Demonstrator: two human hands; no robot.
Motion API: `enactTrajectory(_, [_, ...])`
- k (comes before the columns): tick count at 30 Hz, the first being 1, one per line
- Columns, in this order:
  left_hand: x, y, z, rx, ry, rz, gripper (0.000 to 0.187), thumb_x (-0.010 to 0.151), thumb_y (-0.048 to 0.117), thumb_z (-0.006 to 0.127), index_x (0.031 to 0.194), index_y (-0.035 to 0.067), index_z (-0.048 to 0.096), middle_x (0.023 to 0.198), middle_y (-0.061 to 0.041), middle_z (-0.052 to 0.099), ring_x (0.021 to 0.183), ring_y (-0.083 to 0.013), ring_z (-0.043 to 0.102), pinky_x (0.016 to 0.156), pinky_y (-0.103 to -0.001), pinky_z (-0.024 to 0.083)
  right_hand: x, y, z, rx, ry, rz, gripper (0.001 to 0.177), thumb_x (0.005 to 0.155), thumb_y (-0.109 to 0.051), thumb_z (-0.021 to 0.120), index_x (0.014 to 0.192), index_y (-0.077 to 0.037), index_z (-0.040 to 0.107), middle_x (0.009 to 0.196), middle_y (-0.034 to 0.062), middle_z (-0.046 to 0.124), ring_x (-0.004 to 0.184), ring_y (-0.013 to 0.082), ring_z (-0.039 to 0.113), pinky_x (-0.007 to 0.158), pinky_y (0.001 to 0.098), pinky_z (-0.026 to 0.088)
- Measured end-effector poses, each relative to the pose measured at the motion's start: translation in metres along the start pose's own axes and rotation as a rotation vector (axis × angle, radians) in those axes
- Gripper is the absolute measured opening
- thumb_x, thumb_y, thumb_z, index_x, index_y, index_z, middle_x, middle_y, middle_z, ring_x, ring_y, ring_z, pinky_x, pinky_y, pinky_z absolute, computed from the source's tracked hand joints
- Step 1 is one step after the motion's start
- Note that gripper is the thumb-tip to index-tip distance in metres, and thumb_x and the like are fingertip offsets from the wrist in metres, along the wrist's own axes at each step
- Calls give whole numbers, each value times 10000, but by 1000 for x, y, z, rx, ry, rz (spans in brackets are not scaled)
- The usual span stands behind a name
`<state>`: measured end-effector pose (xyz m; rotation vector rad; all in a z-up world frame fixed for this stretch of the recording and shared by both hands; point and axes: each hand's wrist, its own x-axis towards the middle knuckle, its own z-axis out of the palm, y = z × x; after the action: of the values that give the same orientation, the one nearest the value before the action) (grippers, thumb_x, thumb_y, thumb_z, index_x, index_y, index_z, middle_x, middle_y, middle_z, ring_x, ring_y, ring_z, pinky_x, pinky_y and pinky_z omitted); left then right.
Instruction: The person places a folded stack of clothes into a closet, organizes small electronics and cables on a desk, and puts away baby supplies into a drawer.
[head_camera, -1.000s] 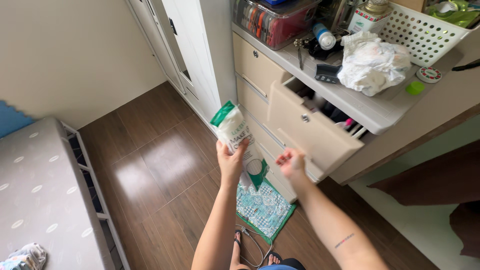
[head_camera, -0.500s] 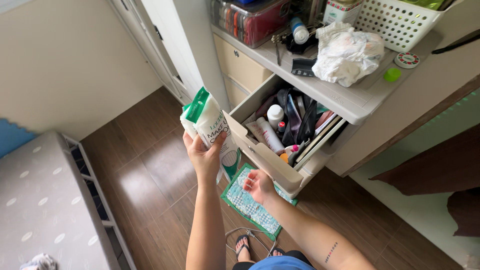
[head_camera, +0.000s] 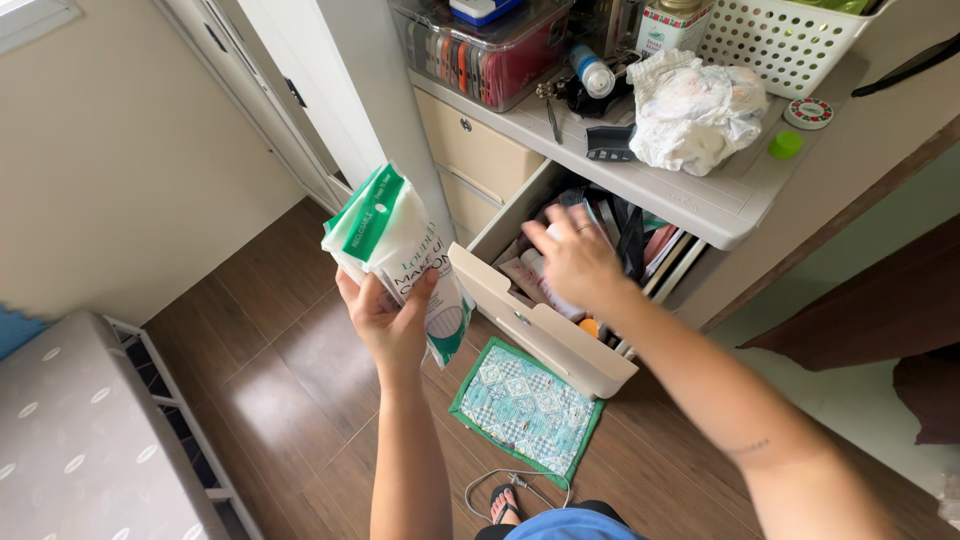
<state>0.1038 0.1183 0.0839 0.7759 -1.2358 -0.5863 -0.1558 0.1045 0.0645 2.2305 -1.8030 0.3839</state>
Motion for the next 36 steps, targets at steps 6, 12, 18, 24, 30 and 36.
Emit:
enactTrajectory(6, [14, -5, 2, -118, -51, 11, 427, 796, -4, 872, 1178, -40, 687, 1359, -93, 427, 1226, -208, 589, 995, -336, 574, -1, 100, 84, -286, -311, 231, 550, 933, -193, 461, 1409, 84, 469, 1543, 245, 390, 1401, 418, 393, 1120, 512, 366])
enactTrajectory(12, [25, -14, 17, -387, -98, -137, 366, 842, -61, 831, 1172, -47, 672, 1210, -129, 636, 1073, -200, 676, 918, -329, 585, 26, 60, -20, 171, -480, 149, 804, 844, -244, 638, 1571, -85, 335, 1610, 110, 422, 1403, 317, 496, 1145, 425, 436])
enactTrajectory(18, [18, -30, 77, -696, -203, -278, 326, 879, -47, 791, 1182, -35, 670, 1107, -103, 750, 1000, -181, 713, 908, -329, 581, 53, -28, -124, 681, -110, -126, 1303, 526, -227, 957, 1598, -129, 224, 1551, 190, 431, 1360, 368, 487, 1097, 440, 394])
enactTrajectory(24, [12, -59, 88, -664, -315, -237, 503, 929, -20, 805, 1385, 0, 594, 1320, -181, 653, 1212, -257, 640, 1044, -392, 541, 76, -8, -90, 546, 67, -179, 811, 610, -261, 901, 1337, -163, 554, 1117, 90, 734, 1065, 262, 709, 964, 426, 502])
enactTrajectory(30, [7, -49, 56, -408, -214, 11, 1238, 682, 148, 944, 1594, 374, 137, 1690, -201, 93, 1526, -358, 285, 1214, -529, 364, 85, 30, -40, 203, 245, -306, 362, 717, -261, 858, 1036, -184, 705, 883, 17, 730, 937, 220, 701, 945, 441, 418])
enactTrajectory(36, [15, -78, 31, -371, -270, -122, 1108, 789, 138, 868, 1659, 338, 212, 1656, -118, 349, 1460, -328, 466, 1157, -490, 437, 79, 47, -5, -51, 171, -294, 178, 783, -123, 738, 907, -250, 741, 879, -25, 731, 955, 211, 687, 932, 420, 407])
